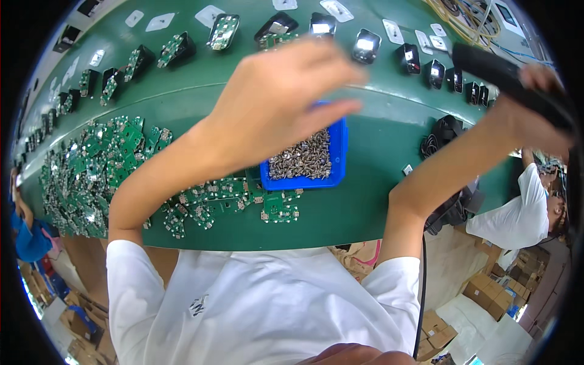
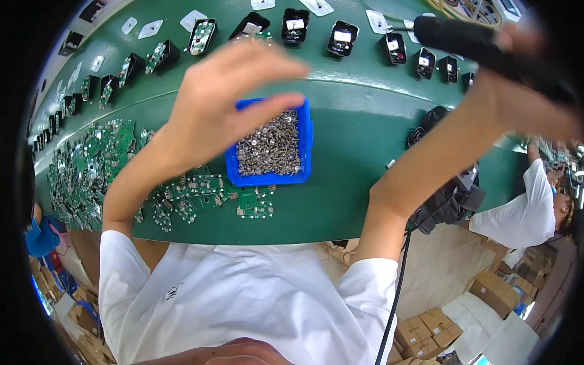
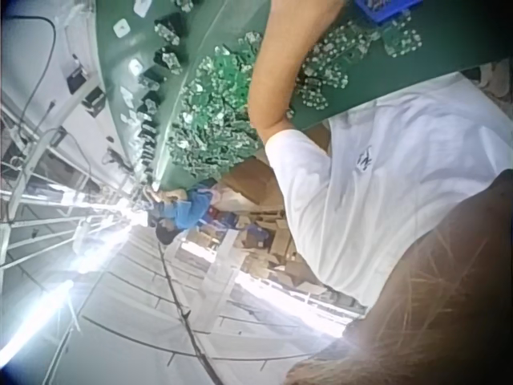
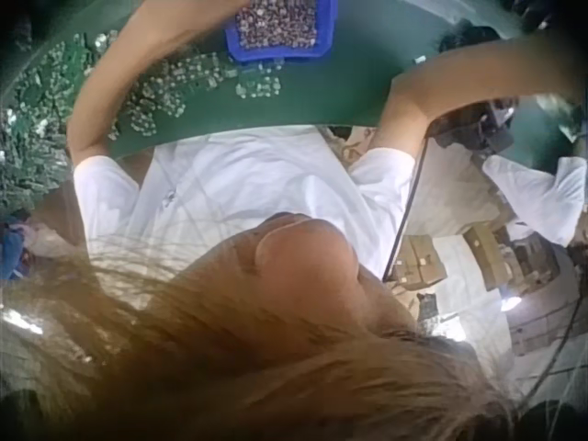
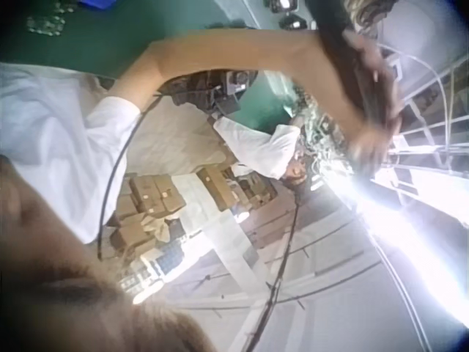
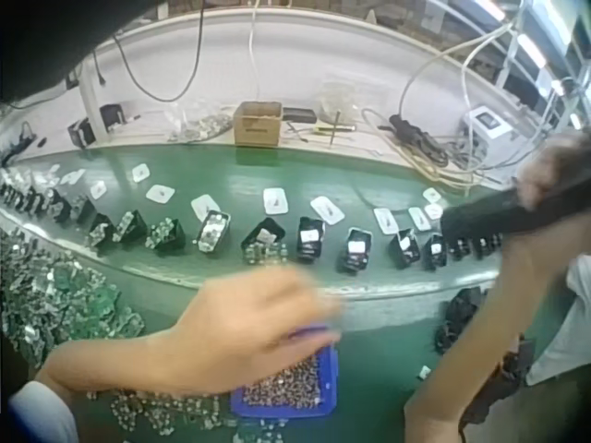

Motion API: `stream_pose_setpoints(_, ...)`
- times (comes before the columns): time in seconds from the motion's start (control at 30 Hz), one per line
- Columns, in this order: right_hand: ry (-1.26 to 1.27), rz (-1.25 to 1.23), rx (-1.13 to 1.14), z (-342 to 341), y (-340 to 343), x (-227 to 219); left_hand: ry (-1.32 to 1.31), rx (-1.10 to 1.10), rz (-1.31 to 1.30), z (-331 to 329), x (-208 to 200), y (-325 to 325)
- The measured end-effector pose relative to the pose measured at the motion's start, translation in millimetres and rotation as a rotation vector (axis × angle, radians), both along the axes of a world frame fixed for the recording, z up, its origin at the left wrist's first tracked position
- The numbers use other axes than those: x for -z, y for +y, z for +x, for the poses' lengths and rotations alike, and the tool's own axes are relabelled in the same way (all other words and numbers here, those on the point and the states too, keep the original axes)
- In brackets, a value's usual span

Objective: Assembling electronic components and securing them with screws on printed circuit boards at a manual assembly station.

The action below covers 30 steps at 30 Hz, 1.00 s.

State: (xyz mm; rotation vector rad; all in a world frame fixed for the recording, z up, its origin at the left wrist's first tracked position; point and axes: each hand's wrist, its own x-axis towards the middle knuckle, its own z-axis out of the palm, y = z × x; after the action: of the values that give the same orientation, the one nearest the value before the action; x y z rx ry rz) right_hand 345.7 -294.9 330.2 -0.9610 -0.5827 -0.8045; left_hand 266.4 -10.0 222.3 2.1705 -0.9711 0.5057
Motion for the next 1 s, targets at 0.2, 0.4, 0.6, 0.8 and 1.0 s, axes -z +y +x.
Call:
stream_pose_setpoints(0.2, 0.256, 0.005, 0.534, 93, -19, 67, 0.053, 0.106, 0.609, -45, 24, 4)
stream_pose_setpoints(0.4, 0.262, 0.016, 0.459, 97, -17, 85, 0.015, 0.152, 0.581, -44, 26, 6)
stream_pose_setpoints(0.6, 0.267, 0.013, 0.434, 105, -25, 93, 0.092, 0.143, 0.496, -40, 25, 10)
stream_pose_setpoints(0.8, 0.302, -0.004, 0.413, 98, -13, 95, 0.035, 0.135, 0.526, -41, 28, 9)
stream_pose_setpoints(1.0, 0.234, -0.082, 0.246, 105, -19, 113, -0.025, 0.136, 0.592, -39, 30, 8)
